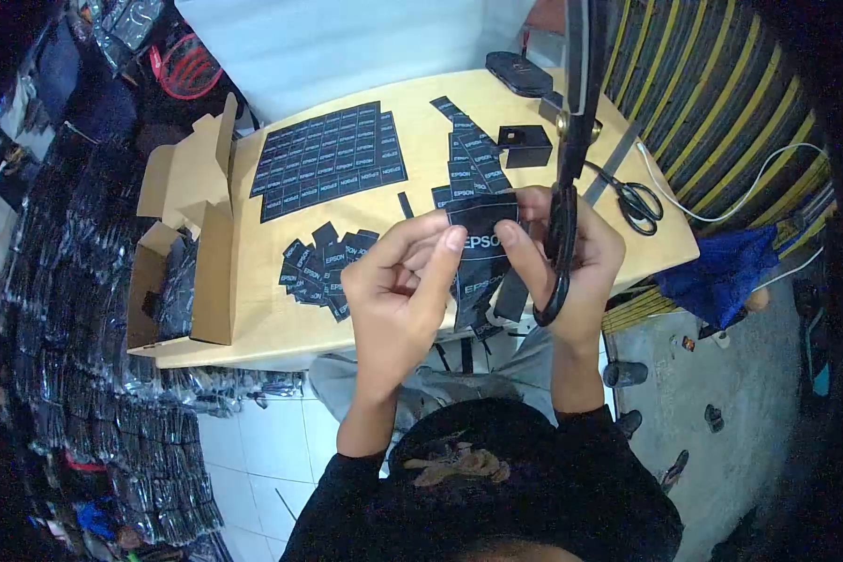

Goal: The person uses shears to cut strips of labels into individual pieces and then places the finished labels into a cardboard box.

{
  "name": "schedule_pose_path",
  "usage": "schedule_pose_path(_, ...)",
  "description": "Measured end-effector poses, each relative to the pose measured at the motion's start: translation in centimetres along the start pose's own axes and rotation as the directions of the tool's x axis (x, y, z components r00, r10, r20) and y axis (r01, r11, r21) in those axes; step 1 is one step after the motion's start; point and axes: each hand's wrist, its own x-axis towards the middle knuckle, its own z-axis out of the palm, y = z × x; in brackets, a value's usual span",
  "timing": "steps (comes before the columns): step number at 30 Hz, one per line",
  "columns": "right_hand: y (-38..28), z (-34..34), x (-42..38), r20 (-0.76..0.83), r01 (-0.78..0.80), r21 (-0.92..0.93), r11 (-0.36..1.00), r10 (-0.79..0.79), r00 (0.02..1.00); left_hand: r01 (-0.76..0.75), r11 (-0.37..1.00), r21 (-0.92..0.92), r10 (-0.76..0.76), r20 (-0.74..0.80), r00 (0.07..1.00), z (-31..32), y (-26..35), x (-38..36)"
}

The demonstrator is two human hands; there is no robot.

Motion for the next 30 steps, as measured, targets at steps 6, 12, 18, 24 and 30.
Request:
schedule_pose_path(6,0.36,0.04,0.07,-0.003,0.036,-0.027,0.999,-0.036,0.999,-0.018,1.0,0.006,0.018,0.017,1.0,-0.2,-0.15,-0.01)
schedule_pose_path(12,-0.27,0.08,-0.02,-0.008,-0.012,-0.051,0.999,0.012,1.0,0.003,0.999,0.043,-0.004,0.012,1.0,-0.29,-0.17,0.2)
schedule_pose_path(18,-0.06,0.19,0.0,-0.005,-0.015,-0.03,0.999,0.015,1.0,0.006,1.0,0.01,-0.006,0.008,1.0,-0.23,-0.15,0.32)
schedule_pose_path(24,0.08,0.2,0.07,-0.001,-0.017,-0.036,0.999,0.017,1.0,0.01,1.0,0.028,-0.01,-0.008,1.0,-0.13,0.01,0.35)
schedule_pose_path(30,0.29,0.34,0.11,0.003,-0.028,0.003,1.0,0.028,1.0,0.011,1.0,-0.012,-0.012,-0.017,1.0,-0.18,-0.11,0.44)
